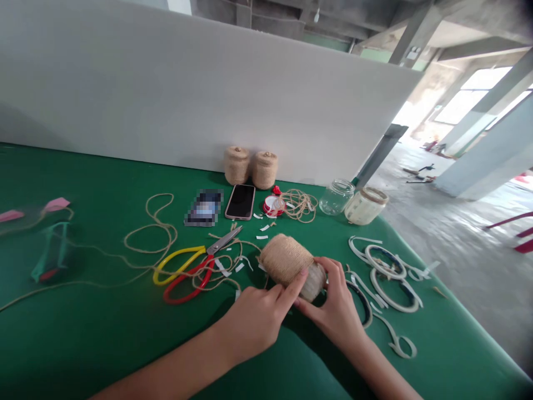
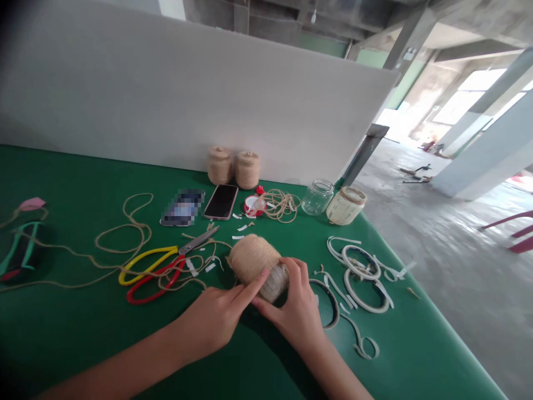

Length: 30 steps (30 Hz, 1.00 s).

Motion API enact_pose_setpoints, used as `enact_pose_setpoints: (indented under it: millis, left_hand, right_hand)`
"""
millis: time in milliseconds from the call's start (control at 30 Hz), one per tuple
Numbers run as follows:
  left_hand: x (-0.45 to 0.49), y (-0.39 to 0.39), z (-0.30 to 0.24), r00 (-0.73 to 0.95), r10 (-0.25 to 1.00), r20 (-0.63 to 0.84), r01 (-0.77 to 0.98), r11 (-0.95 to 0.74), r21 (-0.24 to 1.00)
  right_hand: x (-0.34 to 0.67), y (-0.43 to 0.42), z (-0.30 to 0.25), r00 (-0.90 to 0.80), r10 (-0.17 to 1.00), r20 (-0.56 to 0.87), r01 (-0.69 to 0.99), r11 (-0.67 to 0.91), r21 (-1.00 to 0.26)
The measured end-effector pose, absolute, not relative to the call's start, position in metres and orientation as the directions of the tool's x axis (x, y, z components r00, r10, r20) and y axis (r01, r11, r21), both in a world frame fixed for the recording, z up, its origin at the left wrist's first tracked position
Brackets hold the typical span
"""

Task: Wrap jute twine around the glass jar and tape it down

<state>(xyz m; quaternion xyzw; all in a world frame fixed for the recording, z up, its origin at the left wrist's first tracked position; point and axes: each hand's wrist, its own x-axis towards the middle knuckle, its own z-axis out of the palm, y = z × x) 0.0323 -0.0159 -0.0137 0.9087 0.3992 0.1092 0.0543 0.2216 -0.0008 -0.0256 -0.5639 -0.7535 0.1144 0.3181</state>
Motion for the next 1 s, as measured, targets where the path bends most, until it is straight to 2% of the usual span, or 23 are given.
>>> enact_pose_setpoints:
  millis: [100, 200, 267, 367, 533, 667, 833, 900, 1000]
  left_hand:
    - [0.0324, -0.0159, -0.0168, 0.65, 0.739, 0.176, 0.715, -0.674, 0.186]
    - [0.0331, -0.016, -0.0202, 0.646, 0.74, 0.185, 0.72, -0.672, 0.174]
    - [0.0336, -0.0158, -0.0213, 0.643, 0.743, 0.186, 0.725, -0.669, 0.164]
    - [0.034, -0.0155, -0.0209, 0.644, 0.744, 0.179, 0.73, -0.668, 0.146]
    - [0.0346, -0.017, -0.0181, 0.642, 0.745, 0.181, 0.732, -0.666, 0.141]
    - [0.0355, -0.0196, -0.0165, 0.634, 0.748, 0.194, 0.742, -0.66, 0.119]
    - [0.0356, -0.0204, -0.0179, 0.643, 0.742, 0.188, 0.739, -0.666, 0.102]
    - [0.0354, -0.0198, -0.0187, 0.646, 0.74, 0.186, 0.739, -0.668, 0.09]
    - [0.0352, -0.019, -0.0196, 0.646, 0.741, 0.184, 0.743, -0.665, 0.071]
  right_hand:
    - [0.2237, -0.0009, -0.0257, -0.191, 0.916, 0.353, 0.827, 0.344, -0.444]
    - [0.2258, -0.0009, -0.0275, -0.21, 0.868, 0.45, 0.862, 0.382, -0.334]
    - [0.2262, -0.0011, -0.0289, -0.259, 0.834, 0.488, 0.844, 0.441, -0.305]
    - [0.2257, -0.0018, -0.0298, -0.328, 0.833, 0.445, 0.799, 0.496, -0.34]
    - [0.2254, -0.0019, -0.0273, -0.325, 0.841, 0.432, 0.776, 0.499, -0.386]
    - [0.2253, 0.0, -0.0252, -0.271, 0.847, 0.458, 0.769, 0.477, -0.426]
    - [0.2258, 0.0032, -0.0275, -0.184, 0.896, 0.405, 0.731, 0.4, -0.553]
    - [0.2271, 0.0042, -0.0285, -0.184, 0.904, 0.386, 0.745, 0.384, -0.545]
    - [0.2298, 0.0052, -0.0285, -0.22, 0.895, 0.388, 0.816, 0.386, -0.429]
